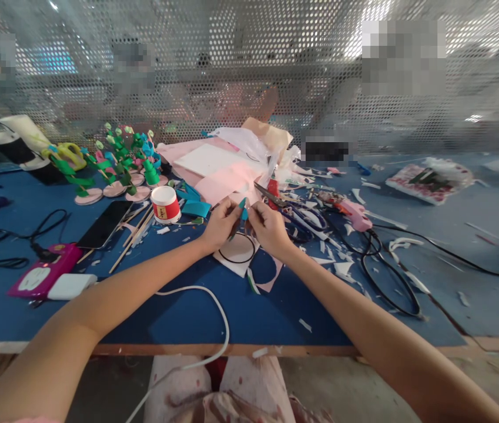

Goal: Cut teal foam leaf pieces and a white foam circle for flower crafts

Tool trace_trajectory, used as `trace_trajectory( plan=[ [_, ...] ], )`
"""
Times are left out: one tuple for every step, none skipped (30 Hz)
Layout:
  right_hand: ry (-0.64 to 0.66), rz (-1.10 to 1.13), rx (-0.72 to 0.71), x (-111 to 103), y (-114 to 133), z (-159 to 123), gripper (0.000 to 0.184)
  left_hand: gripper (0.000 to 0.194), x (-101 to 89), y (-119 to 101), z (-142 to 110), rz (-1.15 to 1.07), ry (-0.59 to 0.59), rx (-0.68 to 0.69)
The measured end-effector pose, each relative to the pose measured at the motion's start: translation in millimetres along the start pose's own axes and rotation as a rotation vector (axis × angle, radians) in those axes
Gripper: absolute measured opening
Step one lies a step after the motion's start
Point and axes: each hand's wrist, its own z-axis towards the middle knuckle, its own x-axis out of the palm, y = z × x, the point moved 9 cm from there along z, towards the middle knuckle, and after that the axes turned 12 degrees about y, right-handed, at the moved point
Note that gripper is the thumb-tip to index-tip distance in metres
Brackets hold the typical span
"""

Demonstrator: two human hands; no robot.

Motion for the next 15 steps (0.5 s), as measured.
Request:
trace_trajectory(
  plan=[
    [0.001, 0.002, 0.001, 0.1, -0.7, 0.1, 0.025, 0.037, 0.8, 0.3, 0.3, -0.021, 0.007, -0.005],
    [-0.001, 0.004, 0.003, -0.1, -1.5, 0.1, 0.025, 0.037, 1.2, 0.1, 0.5, -0.033, 0.011, -0.006],
    [-0.003, 0.006, 0.005, -0.2, -2.4, 0.2, 0.025, 0.037, 1.3, 0.0, 0.6, -0.04, 0.014, -0.006],
    [-0.005, 0.011, 0.008, -0.4, -3.3, 0.4, 0.025, 0.037, 1.4, 0.2, 0.7, -0.048, 0.018, -0.006],
    [-0.008, 0.016, 0.01, -0.6, -4.0, 0.5, 0.024, 0.038, 1.6, 0.8, 1.0, -0.061, 0.024, -0.005],
    [-0.012, 0.02, 0.012, -1.0, -4.5, 0.7, 0.024, 0.039, 2.2, 1.8, 1.6, -0.08, 0.035, -0.004],
    [-0.013, 0.026, 0.013, -1.3, -4.9, 0.9, 0.025, 0.039, 3.2, 3.0, 2.3, -0.105, 0.053, 0.0],
    [-0.012, 0.03, 0.016, -1.4, -5.3, 1.1, 0.025, 0.041, 4.8, 4.0, 3.2, -0.132, 0.079, 0.005],
    [-0.012, 0.035, 0.02, -1.6, -5.8, 1.3, 0.025, 0.042, 6.7, 4.8, 4.1, -0.156, 0.108, 0.01],
    [-0.015, 0.037, 0.024, -2.0, -6.2, 1.5, 0.025, 0.044, 8.6, 5.4, 4.8, -0.174, 0.135, 0.014],
    [-0.018, 0.038, 0.028, -2.5, -6.7, 1.5, 0.025, 0.045, 9.9, 6.1, 5.3, -0.182, 0.156, 0.013],
    [-0.02, 0.04, 0.03, -2.7, -7.3, 1.6, 0.024, 0.046, 10.6, 6.8, 5.6, -0.181, 0.169, 0.008],
    [-0.021, 0.041, 0.029, -2.9, -7.7, 1.6, 0.024, 0.046, 10.6, 7.4, 5.8, -0.178, 0.173, 0.0],
    [-0.022, 0.043, 0.027, -3.0, -8.2, 1.6, 0.024, 0.046, 10.4, 7.6, 5.8, -0.175, 0.173, -0.006],
    [-0.022, 0.047, 0.025, -3.1, -8.9, 1.6, 0.023, 0.046, 10.2, 7.3, 5.8, -0.173, 0.177, -0.01]
  ],
)
